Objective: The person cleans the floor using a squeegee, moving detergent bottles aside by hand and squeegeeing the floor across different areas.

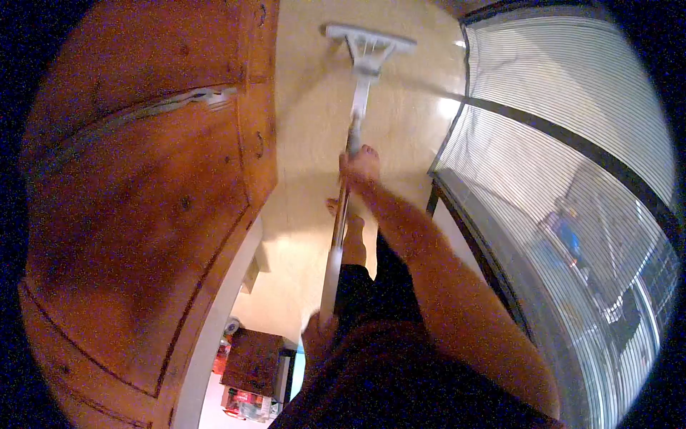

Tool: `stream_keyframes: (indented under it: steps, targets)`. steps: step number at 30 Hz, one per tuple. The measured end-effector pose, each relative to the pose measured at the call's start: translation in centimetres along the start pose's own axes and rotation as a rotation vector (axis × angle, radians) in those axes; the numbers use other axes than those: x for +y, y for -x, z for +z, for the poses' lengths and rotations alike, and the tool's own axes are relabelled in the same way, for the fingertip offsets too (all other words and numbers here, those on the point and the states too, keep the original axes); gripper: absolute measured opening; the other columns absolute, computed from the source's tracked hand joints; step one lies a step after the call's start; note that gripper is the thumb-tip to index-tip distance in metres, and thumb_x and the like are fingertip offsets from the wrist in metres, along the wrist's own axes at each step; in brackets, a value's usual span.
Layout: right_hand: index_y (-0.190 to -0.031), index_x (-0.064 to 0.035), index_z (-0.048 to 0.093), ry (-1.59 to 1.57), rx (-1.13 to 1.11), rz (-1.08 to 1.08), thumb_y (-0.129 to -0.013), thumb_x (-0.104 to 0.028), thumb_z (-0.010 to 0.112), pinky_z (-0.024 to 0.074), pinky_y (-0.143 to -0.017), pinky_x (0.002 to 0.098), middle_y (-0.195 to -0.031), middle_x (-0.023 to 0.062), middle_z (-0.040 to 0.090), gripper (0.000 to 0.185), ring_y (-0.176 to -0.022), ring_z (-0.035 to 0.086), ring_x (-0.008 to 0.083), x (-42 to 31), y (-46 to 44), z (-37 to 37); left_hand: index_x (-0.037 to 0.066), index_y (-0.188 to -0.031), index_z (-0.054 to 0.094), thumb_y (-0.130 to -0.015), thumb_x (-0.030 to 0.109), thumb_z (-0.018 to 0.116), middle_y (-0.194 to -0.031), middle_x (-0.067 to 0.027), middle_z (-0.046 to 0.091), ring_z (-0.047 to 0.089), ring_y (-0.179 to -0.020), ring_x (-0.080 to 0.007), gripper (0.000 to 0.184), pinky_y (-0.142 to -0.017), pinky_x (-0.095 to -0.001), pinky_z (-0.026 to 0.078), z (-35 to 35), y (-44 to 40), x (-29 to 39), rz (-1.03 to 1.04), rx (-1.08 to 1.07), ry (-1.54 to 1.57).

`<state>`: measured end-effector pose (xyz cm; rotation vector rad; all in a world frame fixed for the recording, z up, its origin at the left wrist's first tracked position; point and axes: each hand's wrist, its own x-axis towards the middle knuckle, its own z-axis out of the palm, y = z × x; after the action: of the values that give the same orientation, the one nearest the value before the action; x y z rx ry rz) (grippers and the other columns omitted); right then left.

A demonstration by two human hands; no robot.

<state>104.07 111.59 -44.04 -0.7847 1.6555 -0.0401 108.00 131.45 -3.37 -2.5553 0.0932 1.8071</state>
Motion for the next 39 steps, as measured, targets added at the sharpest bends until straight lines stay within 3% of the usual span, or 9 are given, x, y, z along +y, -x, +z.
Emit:
stream_keyframes:
  steps: [4, 12, 18, 21, 24, 25, 27, 35, 39]
  targets:
    - [-0.109, -0.0014, 0.044, -0.003, -0.097, -0.264, -0.088, -0.023, 0.055, 0.0504, -0.051, 0.0354, -0.081, 0.0128, 0.058, 0.032, -0.066, 0.06, 0.0226, 8.9, 17.2, 0.8, 0.002, -0.1, 0.064, -0.077, 0.047, 0.063, -0.095, -0.0205, 0.067, 0.063, -0.093, -0.037, 0.051, -0.089, -0.0459, 0.044, 1.1, 10.4, -12.7, -0.439, -0.038, -0.168]
    - [-0.102, -0.0005, 0.046, -0.102, -0.198, 0.316, -0.088, -0.022, 0.055, 0.05, -0.047, 0.0353, -0.071, 0.0119, 0.057, 0.028, -0.06, 0.061, 0.0194, 2.1, 20.3, -3.7, 0.001, -0.08, 0.064, -0.073, 0.037, 0.074, -0.064, -0.0165, 0.065, 0.065, -0.057, -0.0322, 0.038, -0.052, -0.0397, 0.05, 0.3, 10.9, -13.3, -0.061, 0.239, -0.28]
    - [-0.071, -0.0081, 0.046, -0.394, 0.021, -0.127, -0.09, -0.039, 0.052, 0.0428, -0.042, 0.0354, -0.059, 0.0041, 0.051, 0.037, -0.046, 0.051, 0.0188, -7.1, -2.8, -7.2, 0.009, -0.108, 0.062, -0.081, 0.048, 0.063, -0.082, -0.0151, 0.067, 0.066, -0.07, -0.0325, 0.048, -0.064, -0.0405, 0.053, -5.4, -5.9, 6.7, 0.356, 0.225, -0.48]
    - [-0.086, -0.008, 0.044, -0.615, 0.003, 0.015, -0.087, -0.019, 0.047, 0.0501, -0.05, 0.0432, -0.068, 0.0124, 0.048, 0.011, -0.057, 0.055, 0.027, -13.9, -17.0, -7.7, 0.013, -0.115, 0.062, -0.081, 0.042, 0.064, -0.089, -0.0156, 0.067, 0.066, -0.08, -0.0273, 0.045, -0.072, -0.0371, 0.051, -11.9, -11.2, 17.5, 0.609, 0.27, -0.331]
    - [-0.098, -0.0073, 0.042, 0.007, 0.056, -1.088, -0.086, -0.013, 0.045, 0.0538, -0.06, 0.0495, -0.08, 0.0172, 0.049, 0.014, -0.067, 0.057, 0.0278, -11.8, -30.4, -3.1, 0.005, -0.112, 0.063, -0.08, 0.032, 0.067, -0.092, -0.0137, 0.068, 0.064, -0.084, -0.0236, 0.042, -0.078, -0.034, 0.048, -17.2, -10.0, 24.8, 0.611, 0.149, -0.051]
    - [-0.095, -0.0072, 0.046, 0.689, 0.123, -0.634, -0.083, -0.017, 0.051, 0.0536, -0.061, 0.048, -0.08, 0.0167, 0.052, 0.015, -0.068, 0.058, 0.0284, -19.6, -20.1, -5.0, 0.003, -0.112, 0.062, -0.08, 0.028, 0.067, -0.092, -0.0134, 0.068, 0.063, -0.083, -0.0237, 0.041, -0.079, -0.0338, 0.047, -19.4, -8.0, 26.9, 0.623, 0.232, -0.151]
    - [-0.089, -0.007, 0.056, 0.992, 0.123, -0.598, -0.079, -0.023, 0.061, 0.0533, -0.064, 0.0449, -0.08, 0.0158, 0.059, 0.02, -0.068, 0.06, 0.0295, -25.5, -11.6, -2.4, 0.0, -0.112, 0.062, -0.08, 0.024, 0.067, -0.094, -0.0146, 0.067, 0.062, -0.083, -0.0247, 0.041, -0.08, -0.0339, 0.046, -22.5, -6.3, 27.9, 0.582, 0.441, -0.34]
    - [-0.088, -0.008, 0.069, 1.039, 0.093, -0.943, -0.072, -0.029, 0.071, 0.0536, -0.067, 0.0375, -0.089, 0.0116, 0.067, 0.026, -0.08, 0.066, 0.0262, -27.0, -4.9, 16.6, 0.001, -0.113, 0.06, -0.081, 0.024, 0.066, -0.095, -0.0154, 0.066, 0.061, -0.082, -0.0257, 0.041, -0.078, -0.035, 0.047, -29.5, -2.4, 20.8, 0.435, 0.72, -0.415]
    - [-0.092, -0.0062, 0.067, 0.539, 0.088, -0.565, -0.078, -0.026, 0.066, 0.0541, -0.068, 0.0369, -0.09, 0.0126, 0.067, 0.025, -0.083, 0.067, 0.025, -21.8, -5.9, 21.9, 0.001, -0.114, 0.059, -0.081, 0.024, 0.066, -0.094, -0.015, 0.066, 0.061, -0.08, -0.0257, 0.04, -0.076, -0.0355, 0.047, -28.5, -2.4, 16.4, 0.351, 0.684, -0.438]
